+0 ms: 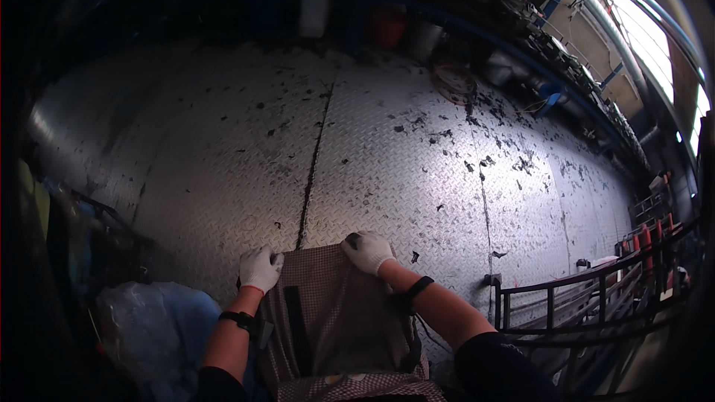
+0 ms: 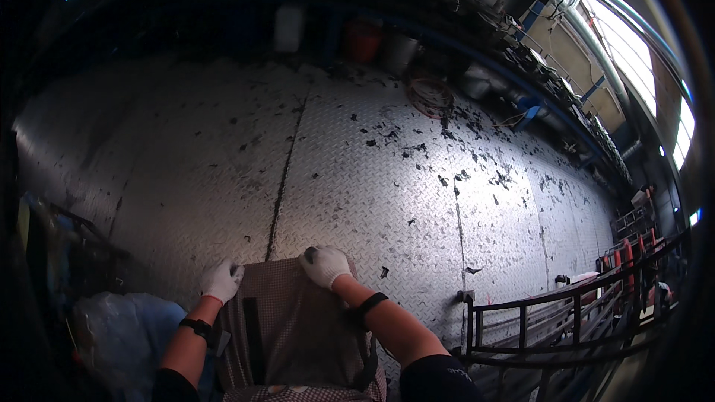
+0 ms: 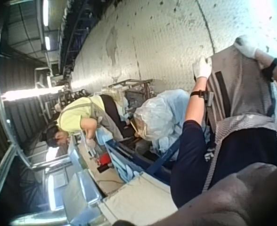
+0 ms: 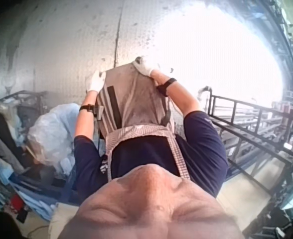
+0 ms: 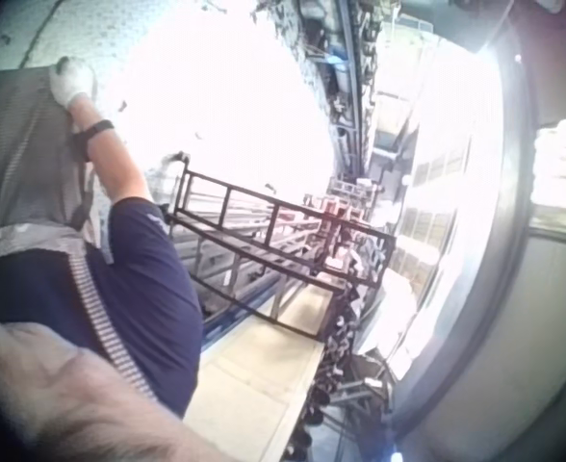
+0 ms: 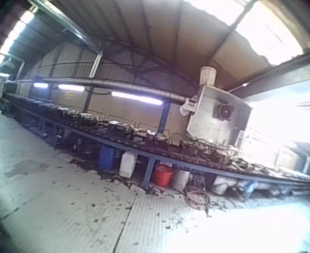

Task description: Manually assembling or checking shoe components along a production line.

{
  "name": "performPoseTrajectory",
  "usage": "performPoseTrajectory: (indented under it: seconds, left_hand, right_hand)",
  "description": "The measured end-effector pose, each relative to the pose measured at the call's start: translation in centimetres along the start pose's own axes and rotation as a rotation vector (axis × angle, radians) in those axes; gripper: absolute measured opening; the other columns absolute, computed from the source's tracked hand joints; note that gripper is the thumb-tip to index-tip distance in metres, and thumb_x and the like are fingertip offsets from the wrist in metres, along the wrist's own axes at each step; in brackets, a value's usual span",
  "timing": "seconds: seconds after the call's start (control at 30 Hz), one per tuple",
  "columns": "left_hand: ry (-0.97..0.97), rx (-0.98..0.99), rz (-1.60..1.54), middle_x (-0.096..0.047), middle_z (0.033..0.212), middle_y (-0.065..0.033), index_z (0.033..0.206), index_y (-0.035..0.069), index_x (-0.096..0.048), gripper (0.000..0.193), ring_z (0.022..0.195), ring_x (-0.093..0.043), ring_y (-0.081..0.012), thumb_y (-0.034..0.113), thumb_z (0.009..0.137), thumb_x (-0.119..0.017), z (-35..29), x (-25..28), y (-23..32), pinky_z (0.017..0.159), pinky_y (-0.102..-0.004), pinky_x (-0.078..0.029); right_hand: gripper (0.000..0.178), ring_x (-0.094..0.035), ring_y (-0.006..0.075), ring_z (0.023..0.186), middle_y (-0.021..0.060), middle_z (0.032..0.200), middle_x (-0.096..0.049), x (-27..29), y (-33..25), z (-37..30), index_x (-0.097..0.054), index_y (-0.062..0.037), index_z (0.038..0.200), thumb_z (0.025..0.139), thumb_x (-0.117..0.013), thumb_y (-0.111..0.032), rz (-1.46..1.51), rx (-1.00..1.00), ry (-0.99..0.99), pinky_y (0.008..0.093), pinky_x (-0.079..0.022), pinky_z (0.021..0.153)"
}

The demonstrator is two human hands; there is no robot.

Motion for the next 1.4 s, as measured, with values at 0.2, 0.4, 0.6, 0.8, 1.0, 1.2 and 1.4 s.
performPoseTrajectory:
  seconds: [0.2, 0.4, 0.6, 0.8, 1.0, 1.2, 1.4]
  left_hand:
    - [0.02, -0.034, -0.012, -0.068, 0.085, -0.0176, 0.084, 0.006, -0.063, 0.028, 0.086, -0.064, -0.0382, 0.033, 0.088, -0.064, -0.2, 0.3, 0.5, 0.083, -0.0485, -0.047]
    - [-0.01, 0.011, -0.003, -0.067, 0.085, -0.0181, 0.084, 0.005, -0.063, 0.03, 0.087, -0.064, -0.0385, 0.034, 0.088, -0.062, -0.1, 0.6, 0.6, 0.084, -0.0481, -0.047]
    - [-0.015, 0.017, -0.015, -0.067, 0.086, -0.0184, 0.083, 0.004, -0.064, 0.032, 0.087, -0.064, -0.0385, 0.035, 0.089, -0.06, 0.0, 0.7, 0.3, 0.084, -0.0483, -0.047]
    - [-0.101, 0.044, 0.017, -0.069, 0.1, -0.0196, 0.097, 0.006, -0.067, 0.037, 0.098, -0.064, -0.0403, 0.041, 0.091, -0.06, 0.0, 1.0, 1.1, 0.086, -0.0487, -0.049]
    - [-0.082, 0.022, 0.019, -0.069, 0.101, -0.0189, 0.096, 0.006, -0.067, 0.036, 0.098, -0.064, -0.0399, 0.04, 0.091, -0.061, -0.1, 0.5, 0.6, 0.086, -0.0483, -0.049]
    - [0.004, -0.009, 0.006, -0.068, 0.09, -0.0179, 0.085, 0.005, -0.066, 0.032, 0.091, -0.065, -0.0374, 0.037, 0.09, -0.06, -0.2, 0.1, 0.3, 0.086, -0.048, -0.048]
    - [0.013, -0.021, 0.023, -0.069, 0.089, -0.0176, 0.085, 0.005, -0.066, 0.032, 0.09, -0.065, -0.0373, 0.036, 0.09, -0.06, -0.2, 0.4, 0.8, 0.086, -0.0478, -0.049]
  right_hand:
    - [0.044, -0.065, 0.0403, 0.097, 0.0195, 0.099, -0.071, -0.4, 0.4, 0.0, -0.072, -0.0071, 0.096, 0.095, -0.051, -0.045, -0.022, -0.005, 0.008, 0.0493, -0.051, 0.086]
    - [0.044, -0.066, 0.0392, 0.097, 0.0191, 0.1, -0.071, 0.0, 0.0, 0.0, -0.072, -0.0066, 0.097, 0.095, -0.051, -0.045, -0.025, -0.018, -0.002, 0.0485, -0.052, 0.086]
    - [0.045, -0.066, 0.0394, 0.096, 0.0192, 0.101, -0.071, 0.0, -0.2, 0.2, -0.073, -0.0065, 0.097, 0.096, -0.05, -0.045, -0.001, 0.015, 0.005, 0.048, -0.052, 0.086]
    - [0.043, -0.064, 0.0378, 0.104, 0.0184, 0.108, -0.069, 0.1, 0.2, -0.1, -0.073, -0.0067, 0.105, 0.095, -0.051, -0.043, 0.008, -0.037, -0.038, 0.047, -0.05, 0.092]
    - [0.043, -0.064, 0.0372, 0.105, 0.0182, 0.11, -0.069, 0.0, 0.2, -0.3, -0.073, -0.007, 0.105, 0.095, -0.051, -0.043, 0.009, -0.039, -0.019, 0.0466, -0.05, 0.093]
    - [0.044, -0.064, 0.0372, 0.105, 0.0181, 0.11, -0.069, 0.1, 0.1, -0.1, -0.073, -0.0073, 0.104, 0.094, -0.052, -0.044, 0.002, -0.03, -0.03, 0.0463, -0.05, 0.092]
    - [0.042, -0.064, 0.0377, 0.102, 0.0185, 0.107, -0.069, 0.0, 0.3, -0.2, -0.073, -0.0081, 0.103, 0.094, -0.052, -0.044, 0.005, -0.036, -0.022, 0.0467, -0.051, 0.091]
Point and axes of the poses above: each hand's wrist, its own z-axis towards the middle knuckle, its own x-axis out of the back of the hand, y = z × x, the point moved 2 cm from there along z, towards the middle knuckle
